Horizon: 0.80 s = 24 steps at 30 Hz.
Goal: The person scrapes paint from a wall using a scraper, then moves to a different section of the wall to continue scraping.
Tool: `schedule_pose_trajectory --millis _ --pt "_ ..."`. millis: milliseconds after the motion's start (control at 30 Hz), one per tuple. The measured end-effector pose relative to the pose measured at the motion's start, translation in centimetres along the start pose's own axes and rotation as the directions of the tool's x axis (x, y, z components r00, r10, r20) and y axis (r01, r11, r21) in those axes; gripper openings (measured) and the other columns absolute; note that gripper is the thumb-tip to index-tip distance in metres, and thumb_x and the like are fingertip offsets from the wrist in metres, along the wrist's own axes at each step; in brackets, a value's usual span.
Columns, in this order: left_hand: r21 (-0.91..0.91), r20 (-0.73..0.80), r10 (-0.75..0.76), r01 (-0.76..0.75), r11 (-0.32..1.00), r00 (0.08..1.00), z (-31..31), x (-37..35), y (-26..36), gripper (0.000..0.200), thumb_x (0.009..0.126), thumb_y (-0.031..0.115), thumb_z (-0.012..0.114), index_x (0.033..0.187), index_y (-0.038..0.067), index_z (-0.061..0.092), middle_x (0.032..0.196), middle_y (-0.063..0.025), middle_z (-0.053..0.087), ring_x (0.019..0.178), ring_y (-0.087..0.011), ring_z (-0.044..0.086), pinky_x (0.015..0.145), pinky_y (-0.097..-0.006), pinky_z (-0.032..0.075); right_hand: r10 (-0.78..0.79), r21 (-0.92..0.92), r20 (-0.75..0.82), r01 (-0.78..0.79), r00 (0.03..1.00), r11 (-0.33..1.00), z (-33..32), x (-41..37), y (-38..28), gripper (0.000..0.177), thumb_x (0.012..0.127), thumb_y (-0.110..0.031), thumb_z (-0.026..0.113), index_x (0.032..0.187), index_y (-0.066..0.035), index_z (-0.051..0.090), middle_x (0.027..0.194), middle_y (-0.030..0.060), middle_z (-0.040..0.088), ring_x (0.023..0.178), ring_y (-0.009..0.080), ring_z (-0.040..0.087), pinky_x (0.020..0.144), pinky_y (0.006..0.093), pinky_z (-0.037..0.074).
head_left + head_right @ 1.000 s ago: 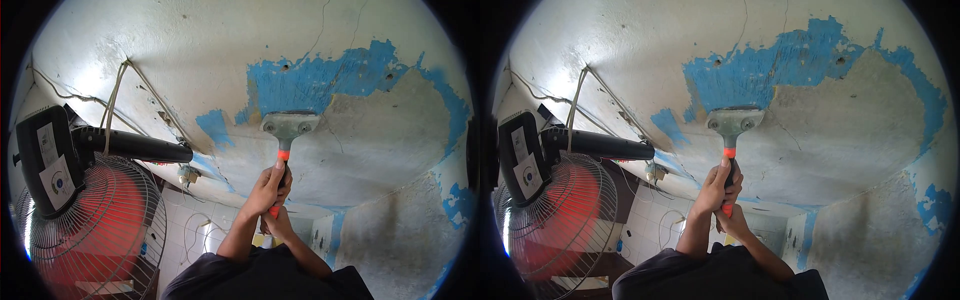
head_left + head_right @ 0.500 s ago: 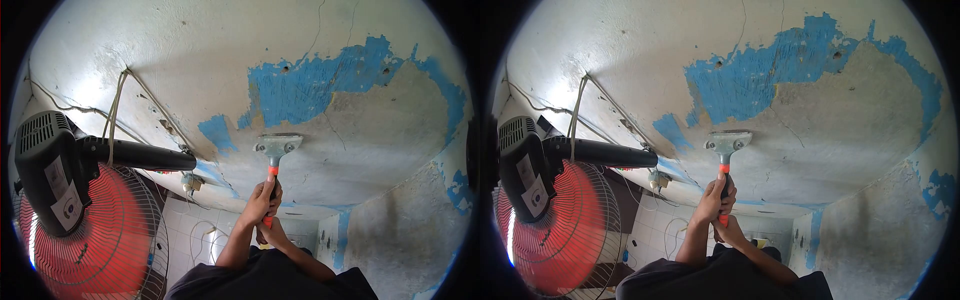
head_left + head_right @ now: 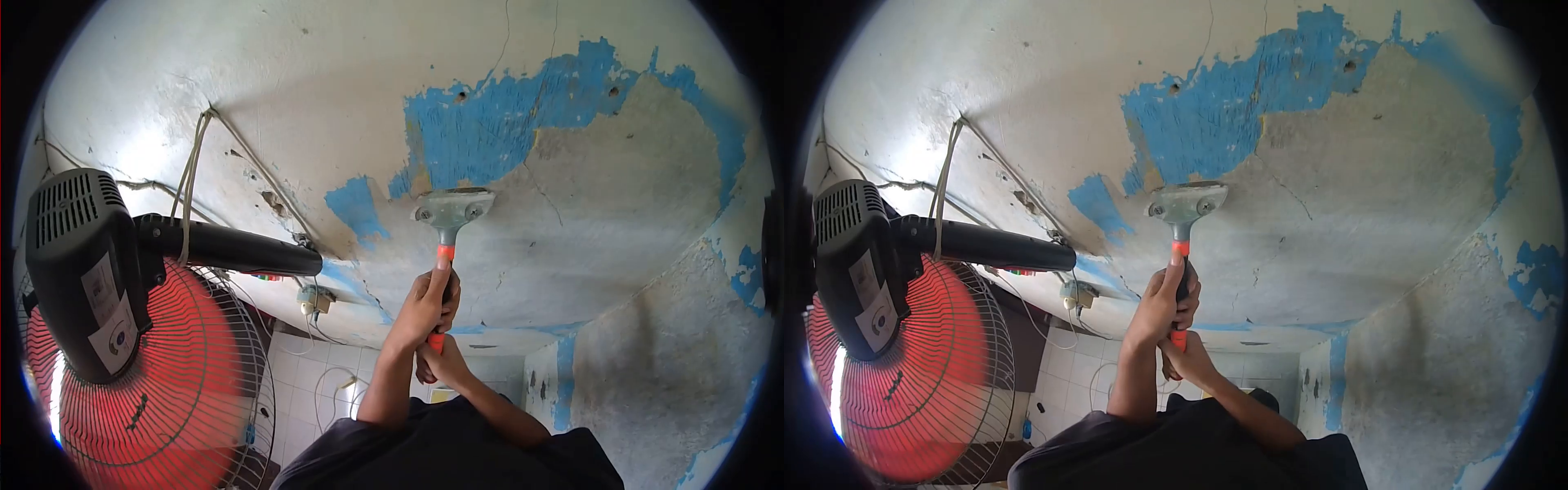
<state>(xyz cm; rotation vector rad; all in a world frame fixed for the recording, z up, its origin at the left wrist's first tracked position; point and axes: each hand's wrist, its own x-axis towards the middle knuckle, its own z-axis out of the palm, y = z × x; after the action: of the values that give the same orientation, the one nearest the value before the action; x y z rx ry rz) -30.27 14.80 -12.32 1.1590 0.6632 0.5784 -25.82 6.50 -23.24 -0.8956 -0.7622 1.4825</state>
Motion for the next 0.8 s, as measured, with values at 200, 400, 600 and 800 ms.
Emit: schedule_pose_trajectory --millis 200,400,600,800 --pt "0.005 -0.014 -0.037 0.037 0.999 0.999 -0.6 -0.4 -0.7 0.054 0.1 0.057 0.035 0.074 0.009 0.039 0.055 0.0034 0.033 0.041 -0.0053 0.029 0.036 -0.0226 0.025 0.042 0.014 -0.028 -0.041 0.999 0.999 0.3 -0.4 1.0 0.037 0.098 -0.018 0.052 0.063 -0.005 0.045 0.046 0.0026 0.043 0.036 0.0127 0.043 0.04 0.0308 0.039" --pt "0.028 -0.019 -0.007 0.008 1.0 1.0 -0.6 -0.3 0.4 0.055 0.1 0.057 0.036 0.074 0.009 0.039 0.055 0.0036 0.034 0.041 -0.0052 0.029 0.037 -0.0227 0.025 -0.005 0.044 0.016 0.004 1.0 0.999 0.6 0.1 0.7 0.036 0.097 -0.015 0.049 0.063 -0.004 0.045 0.046 0.0032 0.043 0.036 0.0136 0.044 0.039 0.0314 0.039" --pt "0.061 -0.028 -0.024 0.025 0.998 0.999 -0.6 -0.1 1.5 0.056 0.099 0.059 0.038 0.071 0.01 0.039 0.055 0.0033 0.034 0.042 -0.005 0.028 0.037 -0.0228 0.024 -0.012 -0.006 0.034 0.012 0.999 1.0 1.1 0.8 -0.3 0.034 0.096 -0.015 0.049 0.064 -0.004 0.045 0.047 0.0032 0.044 0.038 0.0139 0.045 0.041 0.0311 0.04" --pt "0.062 -0.047 -0.041 0.044 0.997 0.998 -1.4 -0.6 -0.3 0.057 0.098 0.059 0.039 0.069 0.01 0.038 0.055 0.0036 0.034 0.042 -0.0051 0.028 0.038 -0.0227 0.023 -0.003 -0.016 -0.008 0.002 1.0 1.0 1.3 0.3 1.6 0.034 0.098 -0.018 0.049 0.067 -0.004 0.047 0.049 0.003 0.045 0.038 0.0136 0.045 0.042 0.0316 0.04"
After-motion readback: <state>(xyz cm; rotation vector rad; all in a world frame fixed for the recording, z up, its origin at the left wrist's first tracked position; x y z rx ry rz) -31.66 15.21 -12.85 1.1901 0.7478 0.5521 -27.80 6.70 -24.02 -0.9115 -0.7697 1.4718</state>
